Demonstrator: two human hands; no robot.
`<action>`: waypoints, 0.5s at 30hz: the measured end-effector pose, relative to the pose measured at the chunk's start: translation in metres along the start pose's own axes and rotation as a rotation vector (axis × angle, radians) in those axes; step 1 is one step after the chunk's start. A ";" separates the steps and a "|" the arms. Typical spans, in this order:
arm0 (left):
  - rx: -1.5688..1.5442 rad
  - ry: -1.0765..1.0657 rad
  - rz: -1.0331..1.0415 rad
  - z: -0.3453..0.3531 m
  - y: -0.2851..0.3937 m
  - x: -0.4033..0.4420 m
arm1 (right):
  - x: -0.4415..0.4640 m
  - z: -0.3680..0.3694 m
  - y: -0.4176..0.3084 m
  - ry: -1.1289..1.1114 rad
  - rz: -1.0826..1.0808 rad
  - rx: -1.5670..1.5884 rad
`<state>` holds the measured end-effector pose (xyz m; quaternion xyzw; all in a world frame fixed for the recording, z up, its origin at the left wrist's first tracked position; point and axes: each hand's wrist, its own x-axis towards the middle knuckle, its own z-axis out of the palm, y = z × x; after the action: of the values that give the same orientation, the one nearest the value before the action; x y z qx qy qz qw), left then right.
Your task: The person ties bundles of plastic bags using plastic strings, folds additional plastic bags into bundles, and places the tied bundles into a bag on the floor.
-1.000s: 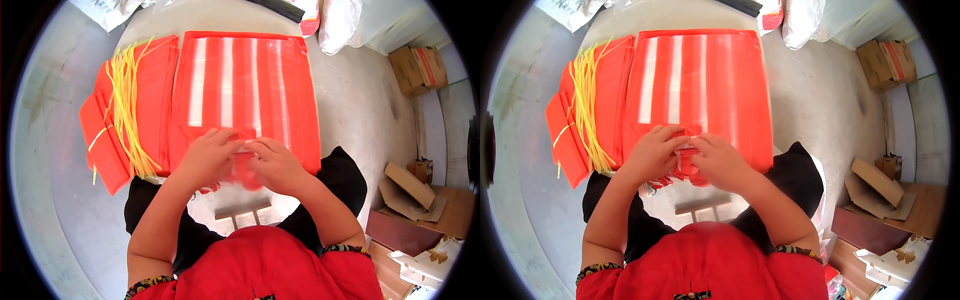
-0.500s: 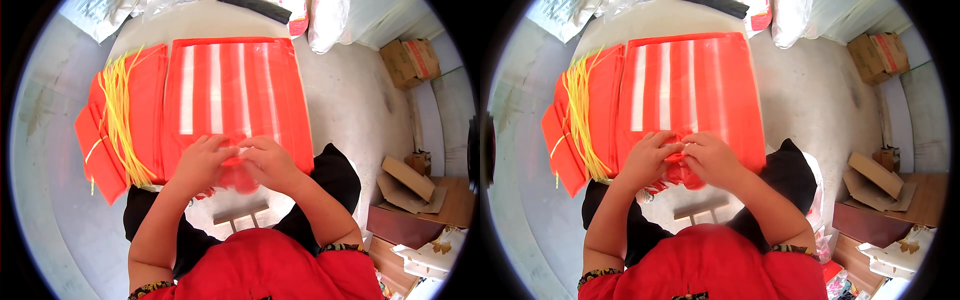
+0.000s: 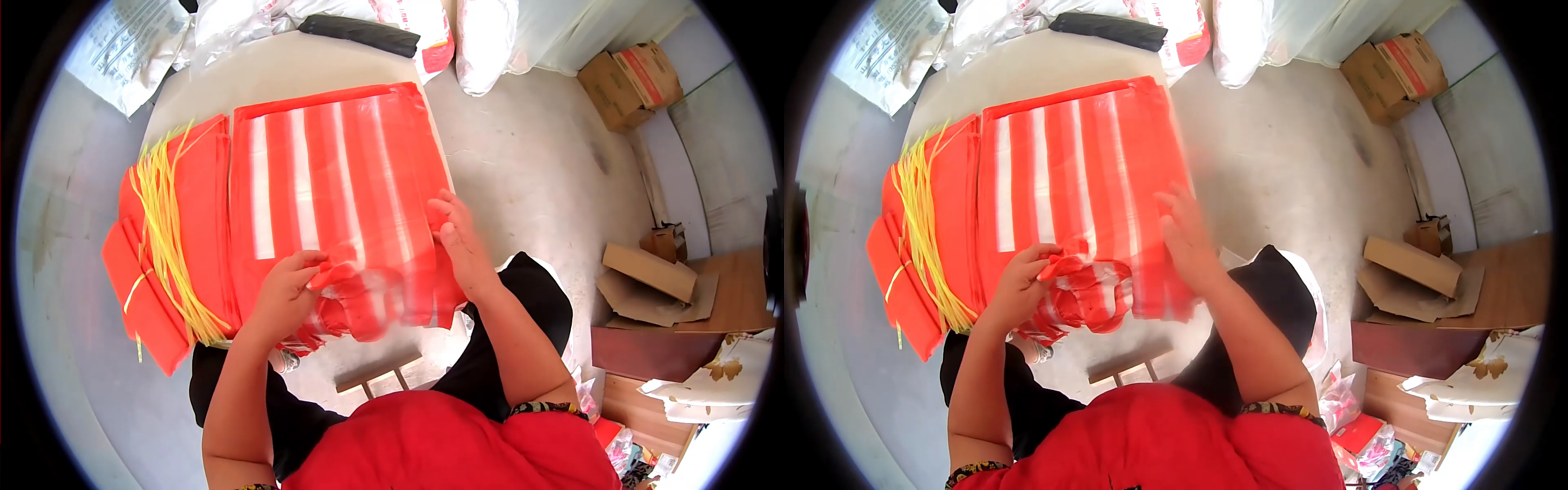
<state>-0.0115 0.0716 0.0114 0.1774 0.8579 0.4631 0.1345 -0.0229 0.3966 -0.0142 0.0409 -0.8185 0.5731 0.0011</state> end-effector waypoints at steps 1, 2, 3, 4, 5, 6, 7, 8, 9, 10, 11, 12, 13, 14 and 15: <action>-0.030 -0.006 -0.003 0.000 -0.001 0.001 | -0.001 0.002 0.000 -0.012 -0.014 -0.014; -0.034 -0.002 0.005 0.001 -0.003 0.002 | -0.001 0.005 -0.001 -0.025 -0.029 -0.028; -0.036 0.002 0.013 0.001 -0.005 0.002 | -0.003 0.006 -0.014 -0.051 -0.058 -0.068; -0.039 0.007 0.021 0.001 -0.005 0.002 | -0.005 0.007 -0.022 -0.078 -0.087 -0.108; -0.038 0.009 0.024 0.001 -0.003 0.001 | -0.008 0.007 -0.020 -0.100 -0.134 -0.099; -0.038 0.013 0.025 0.001 -0.001 0.001 | -0.012 0.007 -0.017 -0.124 -0.181 -0.089; -0.038 0.019 0.024 0.000 0.000 0.000 | -0.014 0.007 -0.016 -0.150 -0.229 -0.079; 0.012 0.021 0.067 0.001 -0.002 -0.001 | -0.016 0.001 -0.017 -0.336 -0.136 0.048; 0.061 0.025 0.108 0.002 -0.007 -0.001 | -0.018 -0.010 -0.024 -0.523 -0.041 0.175; 0.109 0.028 0.144 0.002 -0.010 -0.003 | -0.021 -0.018 -0.028 -0.711 0.060 0.303; 0.198 0.017 0.148 0.002 -0.009 -0.006 | -0.022 -0.020 -0.028 -0.758 0.076 0.366; 0.287 0.005 0.154 0.001 -0.001 -0.006 | -0.023 -0.022 -0.028 -0.803 0.090 0.427; 0.376 -0.010 0.160 0.002 0.004 -0.007 | -0.024 -0.023 -0.027 -0.845 0.106 0.489; 0.436 -0.006 0.177 0.004 0.007 -0.008 | -0.024 -0.023 -0.026 -0.863 0.117 0.546; 0.496 -0.003 0.194 0.007 0.010 -0.010 | -0.023 -0.022 -0.029 -0.863 0.145 0.541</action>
<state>0.0023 0.0771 0.0166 0.2871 0.9240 0.2490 0.0429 0.0009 0.4090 0.0193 0.2156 -0.5676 0.6940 -0.3869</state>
